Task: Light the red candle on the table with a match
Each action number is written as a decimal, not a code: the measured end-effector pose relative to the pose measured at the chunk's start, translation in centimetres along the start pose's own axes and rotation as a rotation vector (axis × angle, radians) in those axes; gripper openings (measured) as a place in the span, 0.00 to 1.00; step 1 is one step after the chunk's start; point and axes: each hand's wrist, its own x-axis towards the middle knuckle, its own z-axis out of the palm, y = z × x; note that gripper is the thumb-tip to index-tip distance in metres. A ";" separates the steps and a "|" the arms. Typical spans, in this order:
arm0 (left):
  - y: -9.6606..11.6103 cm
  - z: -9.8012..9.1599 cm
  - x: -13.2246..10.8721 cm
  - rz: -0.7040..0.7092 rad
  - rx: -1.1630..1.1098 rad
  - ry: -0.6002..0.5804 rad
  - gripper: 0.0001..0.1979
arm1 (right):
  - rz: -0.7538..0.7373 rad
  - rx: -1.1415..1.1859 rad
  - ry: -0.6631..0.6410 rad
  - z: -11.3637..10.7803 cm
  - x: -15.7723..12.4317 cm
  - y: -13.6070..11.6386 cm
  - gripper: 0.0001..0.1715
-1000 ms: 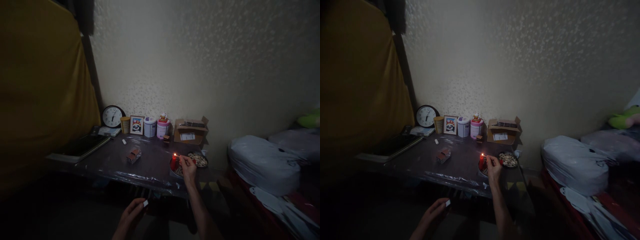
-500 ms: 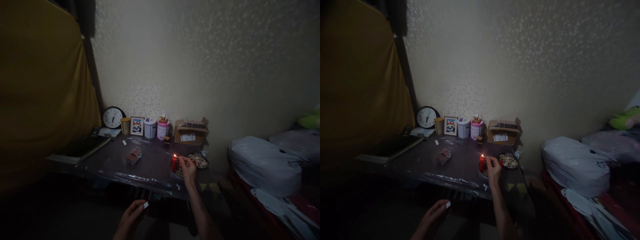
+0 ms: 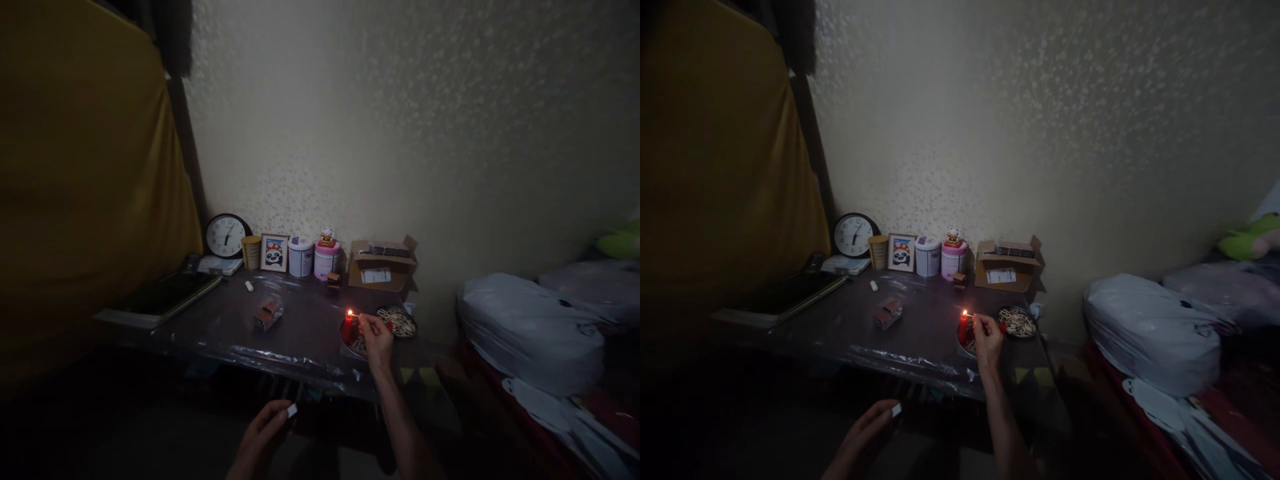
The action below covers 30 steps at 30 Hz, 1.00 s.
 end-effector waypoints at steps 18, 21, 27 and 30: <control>-1.2 -1.0 1.3 0.044 0.071 0.029 0.16 | 0.007 0.023 -0.010 -0.4 -0.7 -1.4 0.17; -0.8 -0.7 0.8 0.060 0.075 0.009 0.15 | 0.004 0.029 -0.005 -1.1 -0.9 -2.6 0.17; -0.7 -1.0 0.8 0.018 0.092 -0.022 0.15 | -0.034 0.129 0.089 -6.4 1.5 -6.2 0.16; -1.3 -1.5 1.6 0.016 0.109 -0.053 0.16 | -0.027 0.072 0.096 -10.1 3.4 -6.2 0.17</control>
